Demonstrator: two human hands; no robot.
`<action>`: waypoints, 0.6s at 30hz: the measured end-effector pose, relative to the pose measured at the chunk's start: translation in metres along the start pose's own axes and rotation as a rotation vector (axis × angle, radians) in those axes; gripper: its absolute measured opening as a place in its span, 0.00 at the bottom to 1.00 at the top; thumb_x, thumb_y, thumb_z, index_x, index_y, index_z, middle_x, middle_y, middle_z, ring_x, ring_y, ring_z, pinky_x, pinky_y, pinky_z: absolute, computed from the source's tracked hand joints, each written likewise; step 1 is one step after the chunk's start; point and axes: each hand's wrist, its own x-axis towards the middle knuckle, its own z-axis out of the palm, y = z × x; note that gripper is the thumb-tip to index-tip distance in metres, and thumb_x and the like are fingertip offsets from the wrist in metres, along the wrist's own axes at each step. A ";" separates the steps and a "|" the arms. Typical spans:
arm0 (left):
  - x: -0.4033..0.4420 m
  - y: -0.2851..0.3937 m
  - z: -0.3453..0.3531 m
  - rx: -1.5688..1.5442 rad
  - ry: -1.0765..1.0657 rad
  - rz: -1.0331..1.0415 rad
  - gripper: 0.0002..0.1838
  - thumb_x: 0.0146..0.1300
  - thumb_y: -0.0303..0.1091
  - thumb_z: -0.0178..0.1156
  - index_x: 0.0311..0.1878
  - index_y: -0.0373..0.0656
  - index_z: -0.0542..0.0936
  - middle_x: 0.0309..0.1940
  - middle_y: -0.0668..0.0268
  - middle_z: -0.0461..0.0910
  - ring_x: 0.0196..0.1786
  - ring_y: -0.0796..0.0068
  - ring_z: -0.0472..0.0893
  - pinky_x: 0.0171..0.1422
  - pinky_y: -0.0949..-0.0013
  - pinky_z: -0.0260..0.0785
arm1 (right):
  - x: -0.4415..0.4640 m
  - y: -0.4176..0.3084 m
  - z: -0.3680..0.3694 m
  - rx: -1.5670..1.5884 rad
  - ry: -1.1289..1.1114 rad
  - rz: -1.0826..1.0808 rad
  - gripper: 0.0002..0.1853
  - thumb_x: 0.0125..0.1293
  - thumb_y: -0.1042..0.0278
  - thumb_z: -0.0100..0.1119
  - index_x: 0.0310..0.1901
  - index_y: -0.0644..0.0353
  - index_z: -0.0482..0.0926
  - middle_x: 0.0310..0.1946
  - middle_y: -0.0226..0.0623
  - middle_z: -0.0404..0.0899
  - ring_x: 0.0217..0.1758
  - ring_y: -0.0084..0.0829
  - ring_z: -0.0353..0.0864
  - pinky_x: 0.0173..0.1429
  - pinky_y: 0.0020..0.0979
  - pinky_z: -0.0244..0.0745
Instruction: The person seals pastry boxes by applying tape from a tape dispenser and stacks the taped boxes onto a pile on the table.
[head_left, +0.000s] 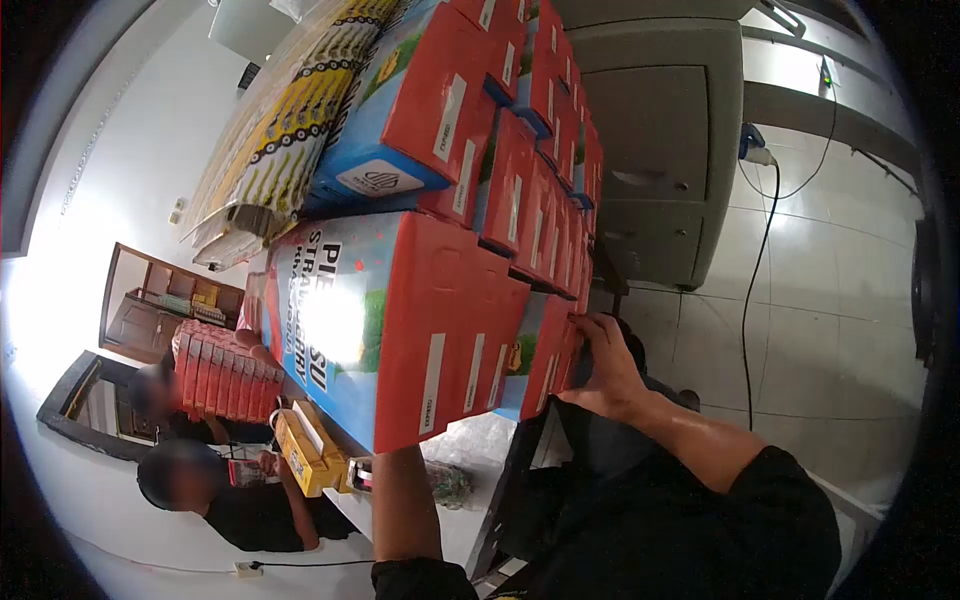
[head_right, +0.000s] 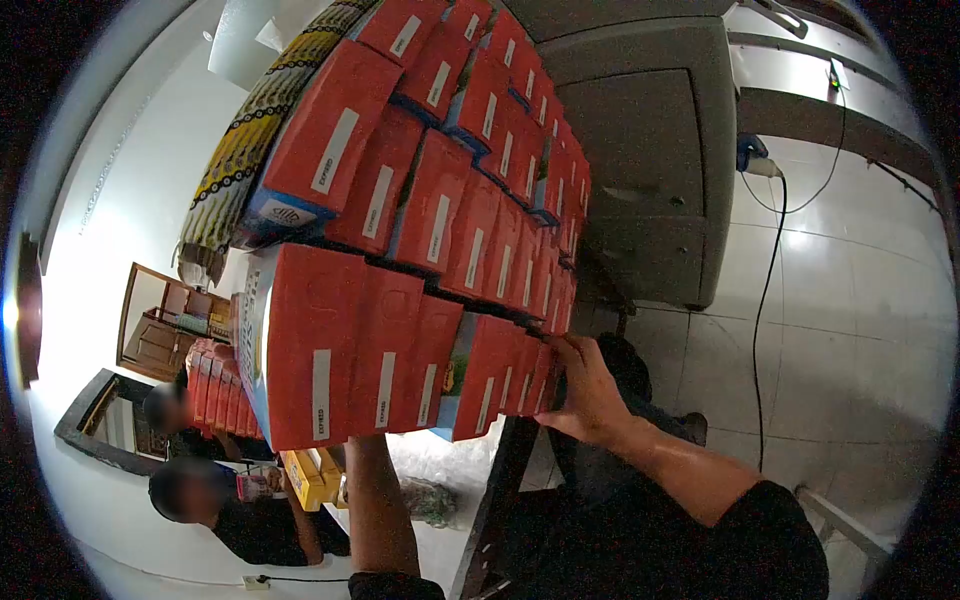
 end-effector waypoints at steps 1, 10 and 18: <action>-0.002 0.002 -0.010 0.003 0.005 -0.002 0.53 0.73 0.72 0.37 0.85 0.42 0.36 0.82 0.33 0.25 0.85 0.31 0.28 0.83 0.30 0.24 | 0.000 0.003 0.000 0.002 0.001 -0.004 0.59 0.44 0.49 0.86 0.74 0.62 0.62 0.66 0.53 0.62 0.68 0.55 0.70 0.71 0.48 0.71; -0.034 0.020 -0.021 0.038 0.060 -0.062 0.51 0.75 0.71 0.34 0.85 0.43 0.36 0.82 0.34 0.25 0.85 0.33 0.28 0.83 0.31 0.24 | -0.012 0.010 0.006 0.062 -0.035 -0.063 0.62 0.47 0.38 0.83 0.74 0.65 0.58 0.67 0.57 0.60 0.71 0.57 0.65 0.69 0.50 0.71; -0.007 -0.005 0.005 0.207 0.264 -0.053 0.50 0.76 0.70 0.31 0.85 0.43 0.36 0.83 0.35 0.25 0.85 0.35 0.27 0.84 0.33 0.23 | -0.025 0.020 0.018 -0.098 -0.039 -0.131 0.63 0.55 0.34 0.76 0.78 0.66 0.49 0.71 0.60 0.54 0.73 0.60 0.57 0.74 0.57 0.63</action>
